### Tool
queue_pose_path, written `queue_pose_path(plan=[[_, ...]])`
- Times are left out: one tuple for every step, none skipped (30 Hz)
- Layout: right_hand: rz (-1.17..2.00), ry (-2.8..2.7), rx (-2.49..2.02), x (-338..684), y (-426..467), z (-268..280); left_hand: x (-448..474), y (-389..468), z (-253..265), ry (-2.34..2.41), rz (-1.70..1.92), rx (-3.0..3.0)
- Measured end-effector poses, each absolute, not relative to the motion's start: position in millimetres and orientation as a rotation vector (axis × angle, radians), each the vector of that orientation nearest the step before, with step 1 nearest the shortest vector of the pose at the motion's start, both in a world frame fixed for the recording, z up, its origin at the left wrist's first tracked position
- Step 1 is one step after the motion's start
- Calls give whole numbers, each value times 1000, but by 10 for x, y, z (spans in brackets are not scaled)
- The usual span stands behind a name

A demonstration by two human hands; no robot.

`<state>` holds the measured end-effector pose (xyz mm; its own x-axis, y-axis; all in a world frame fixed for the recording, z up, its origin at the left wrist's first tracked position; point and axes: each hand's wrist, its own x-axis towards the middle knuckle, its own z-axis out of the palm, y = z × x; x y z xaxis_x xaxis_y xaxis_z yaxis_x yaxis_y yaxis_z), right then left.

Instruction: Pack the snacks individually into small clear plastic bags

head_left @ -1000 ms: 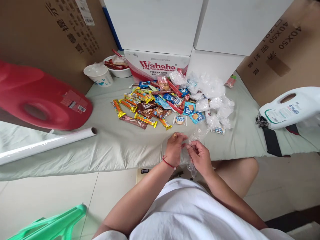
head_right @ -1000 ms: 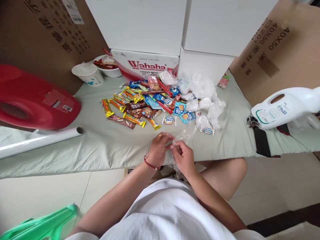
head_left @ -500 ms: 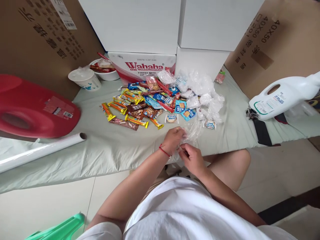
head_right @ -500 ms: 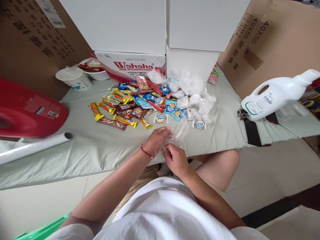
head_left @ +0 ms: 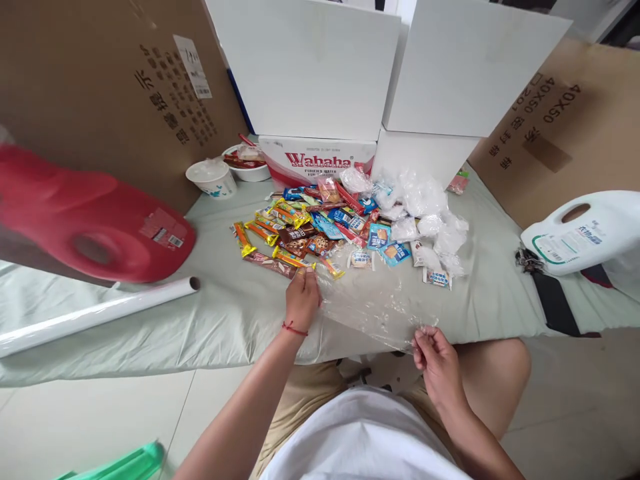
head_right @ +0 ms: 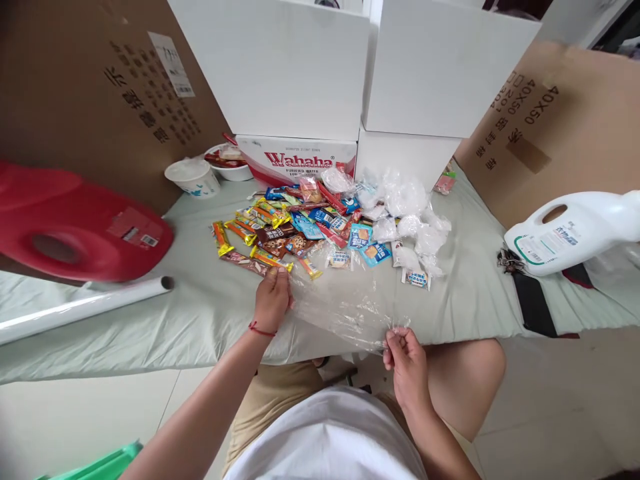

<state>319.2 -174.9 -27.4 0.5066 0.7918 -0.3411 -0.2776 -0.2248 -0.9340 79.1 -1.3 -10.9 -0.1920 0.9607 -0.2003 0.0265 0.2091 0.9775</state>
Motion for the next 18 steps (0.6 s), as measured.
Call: queue_pose_path(plan=[[1070, -478, -1500, 3209, -1802, -269, 764, -27, -91, 1466, 1153, 1013], [1089, -483, -1512, 3224, -1858, -255, 745, -52, -69, 1454, 1141, 1036], [1117, -484, -1521, 3239, -1914, -229, 728, -90, -40, 1432, 1123, 1054], [1158, -485, -1529, 3253, -1967, -194, 709, -144, -4, 1398, 1100, 1057], [1216, -494, -1536, 3266, -2015, -149, 684, -215, 37, 1359, 1077, 1036], [1287, -516, -1543, 3275, -2055, -98, 648, -306, 83, 1324, 1060, 988], [1365, -554, -1548, 3280, -2084, -44, 599, -415, 130, 1301, 1047, 912], [1437, -610, -1548, 3280, -2100, 12, 536, -542, 173, 1301, 1049, 818], [1488, -686, -1542, 3274, -2099, 64, 459, -684, 209, 1321, 1069, 720], [1513, -780, -1527, 3260, -2079, 112, 372, -840, 234, 1357, 1087, 621], [1508, -881, -1504, 3238, -2038, 150, 279, -1005, 246, 1391, 1117, 526], [1481, -981, -1469, 3207, -1974, 177, 187, -1177, 243, 1414, 1152, 441], [1446, -1070, -1423, 3164, -1887, 192, 101, -1353, 225, 1447, 1177, 364], [1427, -1140, -1371, 3107, -1780, 192, 27, -1530, 194, 1493, 1213, 287], [1439, -1183, -1314, 3034, -1656, 179, -34, -1706, 150, 1530, 1240, 220], [1483, -1195, -1257, 2946, -1522, 156, -80, -1877, 95, 1562, 1258, 160], [1553, -1184, -1207, 2843, -1384, 127, -113, -2040, 34, 1589, 1259, 108], [1636, -1160, -1170, 2731, -1248, 99, -138, -2192, -31, 1605, 1238, 69]])
